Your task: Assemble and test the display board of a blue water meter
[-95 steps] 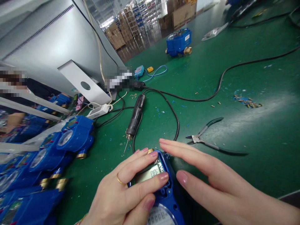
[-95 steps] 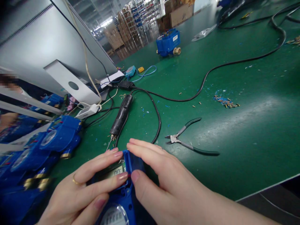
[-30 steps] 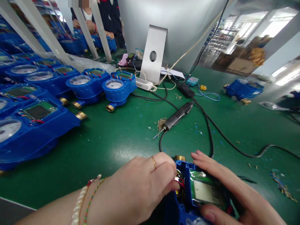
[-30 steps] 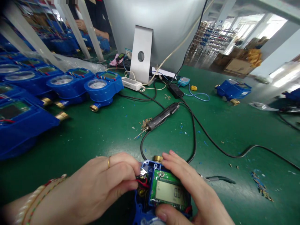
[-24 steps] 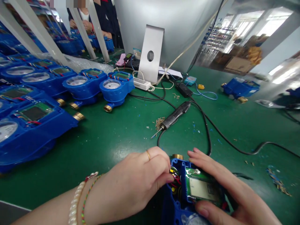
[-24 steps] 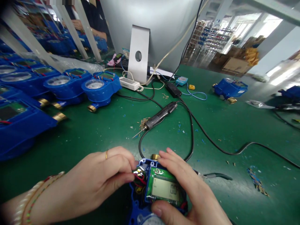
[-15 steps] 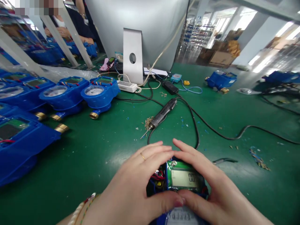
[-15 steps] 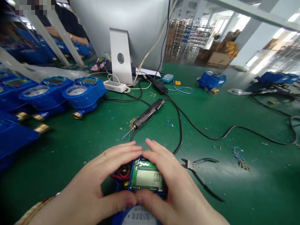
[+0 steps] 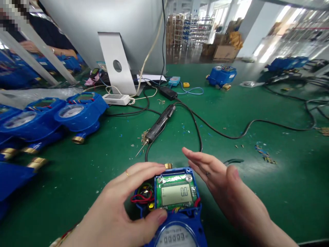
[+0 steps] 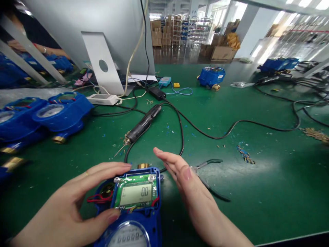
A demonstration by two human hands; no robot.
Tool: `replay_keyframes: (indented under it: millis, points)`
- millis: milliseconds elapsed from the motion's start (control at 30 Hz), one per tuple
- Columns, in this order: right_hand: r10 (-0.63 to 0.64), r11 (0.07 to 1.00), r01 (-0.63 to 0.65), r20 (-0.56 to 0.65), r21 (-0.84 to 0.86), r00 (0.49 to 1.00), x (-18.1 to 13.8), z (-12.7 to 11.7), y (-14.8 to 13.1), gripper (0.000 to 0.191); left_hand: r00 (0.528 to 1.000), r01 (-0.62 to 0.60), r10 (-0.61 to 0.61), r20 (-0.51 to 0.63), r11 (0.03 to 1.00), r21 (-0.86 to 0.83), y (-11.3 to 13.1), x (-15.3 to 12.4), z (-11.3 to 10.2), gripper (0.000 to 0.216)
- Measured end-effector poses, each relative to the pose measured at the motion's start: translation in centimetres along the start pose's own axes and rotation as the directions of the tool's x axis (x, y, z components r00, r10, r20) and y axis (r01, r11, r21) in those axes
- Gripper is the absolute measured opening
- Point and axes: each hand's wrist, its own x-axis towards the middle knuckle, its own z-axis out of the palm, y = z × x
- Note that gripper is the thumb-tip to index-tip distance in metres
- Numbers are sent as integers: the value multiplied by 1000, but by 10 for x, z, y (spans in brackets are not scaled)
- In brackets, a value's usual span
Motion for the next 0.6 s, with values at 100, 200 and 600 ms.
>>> replay_keyframes:
  millis: [100,200,600]
  points:
    - [40,998,-37,-63,47,997,-10,-3,11,48,1000,1,-1,0,1000,27,-4,-4,2,59]
    - [117,980,-107,-48,170,992,-17,4,12,47,999,30,-31,18,999,46,-5,-7,2,58]
    - [123,976,-127,32,178,992,-10,23,9,54,990,139,-132,55,980,-139,5,-6,-1,52]
